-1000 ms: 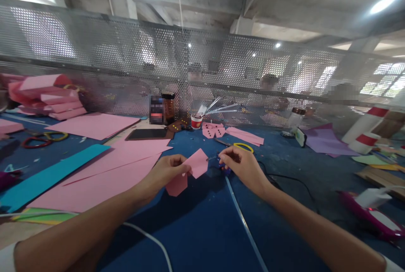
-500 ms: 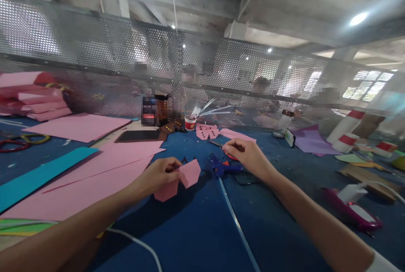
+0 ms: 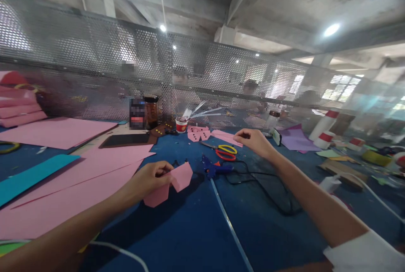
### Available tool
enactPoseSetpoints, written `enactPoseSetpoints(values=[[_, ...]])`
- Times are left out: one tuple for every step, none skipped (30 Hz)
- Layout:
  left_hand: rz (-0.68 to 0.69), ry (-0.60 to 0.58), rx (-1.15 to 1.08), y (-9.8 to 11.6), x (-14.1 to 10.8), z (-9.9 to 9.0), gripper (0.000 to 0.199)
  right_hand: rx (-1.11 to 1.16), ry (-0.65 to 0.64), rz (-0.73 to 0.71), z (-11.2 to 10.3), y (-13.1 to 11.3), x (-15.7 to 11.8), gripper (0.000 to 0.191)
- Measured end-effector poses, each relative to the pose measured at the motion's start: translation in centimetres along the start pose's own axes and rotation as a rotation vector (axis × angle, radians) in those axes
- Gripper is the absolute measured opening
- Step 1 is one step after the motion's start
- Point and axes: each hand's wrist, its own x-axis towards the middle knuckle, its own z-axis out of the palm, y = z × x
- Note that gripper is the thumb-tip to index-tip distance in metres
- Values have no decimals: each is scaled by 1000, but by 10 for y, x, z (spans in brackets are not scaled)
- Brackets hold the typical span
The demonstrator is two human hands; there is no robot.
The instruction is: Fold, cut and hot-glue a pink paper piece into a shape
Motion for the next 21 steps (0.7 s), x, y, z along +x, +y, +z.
enactPoseSetpoints(values=[[-3,-1,1,-1,1,0,32,-5,7,13,-4,3,-1,27],[-7,-3,5,-1,1,0,33,-14,14,24,-8,5,-3,26],[-7,-1,12,-2,1,0,34,-22,18,30,-13,7,-6,26],[-7,3,17,-2,1,0,34,-28,20,35,-17,7,-10,26],[-4,7,20,-3,1,0,34,-32,18,38,-21,6,-15,26],[1,7,22,-4,2,0,34,-34,11,39,-26,5,-20,26],[4,1,23,-6,2,0,34,-39,3,39,-30,3,-25,26],[3,-8,23,-8,2,0,34,-52,-5,37,-35,0,-31,26],[6,-19,23,-10,3,1,34,-71,-13,36,-39,-3,-37,26],[3,-24,27,-13,4,1,34,-91,-21,34,-43,-7,-43,26],[6,-17,27,-16,5,1,35,-113,-20,34,-47,-10,-48,26],[13,-5,30,-18,6,1,36,-131,-19,40,-51,-13,-54,26],[21,-6,33,-20,7,1,38,-141,-19,44,-54,-15,-59,26],[23,-11,41,-21,8,1,40,-142,-21,46,-56,-17,-64,25],[22,-19,50,-22,9,1,41,-136,-25,47,-58,-19,-68,24],[23,-27,56,-22,10,1,42,-125,-29,47,-60,-20,-72,24],[22,-31,60,-22,10,1,43,-114,-33,48,-61,-20,-76,23],[21,-33,62,-22,10,1,43,-106,-35,51,-62,-21,-79,22],[22,-34,60,-21,10,1,43,-103,-30,55,-63,-20,-81,21],[24,-40,56,-20,9,0,43,-105,-25,59,-64,-20,-83,21],[24,-48,50,-19,8,0,42,-108,-20,61,-65,-19,-84,21]])
